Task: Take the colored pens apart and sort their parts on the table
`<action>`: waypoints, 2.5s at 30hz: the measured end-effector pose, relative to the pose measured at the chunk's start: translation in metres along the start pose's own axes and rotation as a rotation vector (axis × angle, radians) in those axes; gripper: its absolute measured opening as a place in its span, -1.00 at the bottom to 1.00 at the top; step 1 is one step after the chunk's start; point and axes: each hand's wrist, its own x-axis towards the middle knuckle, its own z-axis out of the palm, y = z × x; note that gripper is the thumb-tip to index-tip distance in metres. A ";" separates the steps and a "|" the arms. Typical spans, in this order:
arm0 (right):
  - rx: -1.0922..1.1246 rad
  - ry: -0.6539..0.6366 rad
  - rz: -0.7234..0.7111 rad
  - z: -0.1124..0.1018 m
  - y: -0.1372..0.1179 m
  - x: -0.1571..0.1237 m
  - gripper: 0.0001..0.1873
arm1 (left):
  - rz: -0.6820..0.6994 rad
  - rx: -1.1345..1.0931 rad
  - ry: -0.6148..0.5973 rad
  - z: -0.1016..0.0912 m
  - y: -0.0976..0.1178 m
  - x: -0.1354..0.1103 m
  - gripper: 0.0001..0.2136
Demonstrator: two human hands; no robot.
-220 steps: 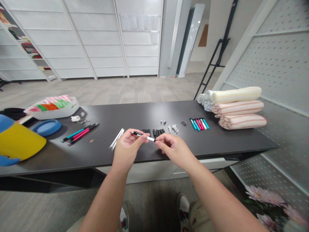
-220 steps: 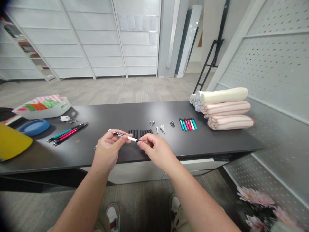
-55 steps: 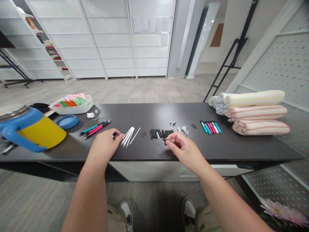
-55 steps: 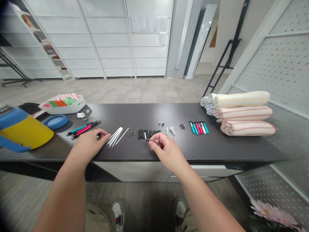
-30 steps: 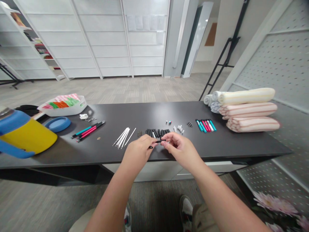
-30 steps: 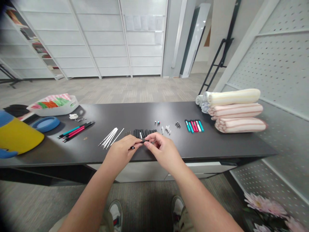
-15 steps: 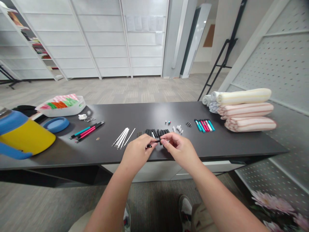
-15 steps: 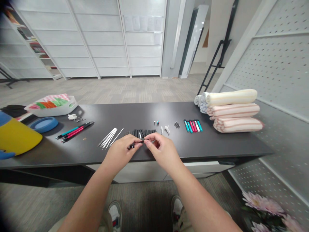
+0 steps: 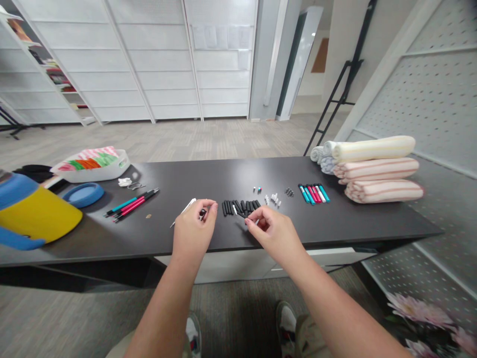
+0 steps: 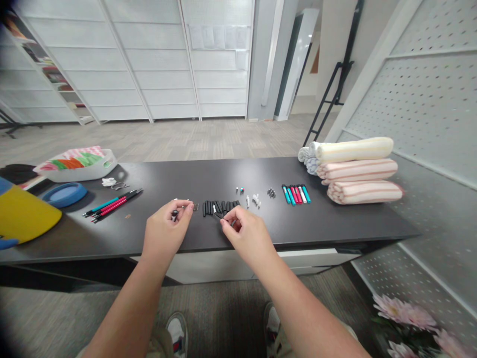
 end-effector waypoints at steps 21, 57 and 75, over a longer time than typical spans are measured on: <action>0.119 0.138 0.079 -0.002 0.001 0.010 -0.79 | 0.302 0.388 -0.351 0.025 0.016 0.002 -0.70; -0.261 0.045 -0.249 0.015 -0.003 0.036 -0.97 | 0.395 0.256 -0.347 0.012 0.010 -0.009 -0.80; -0.472 -0.046 -0.426 0.023 -0.001 0.033 -0.94 | 0.102 0.412 -0.162 0.009 -0.001 -0.005 -0.79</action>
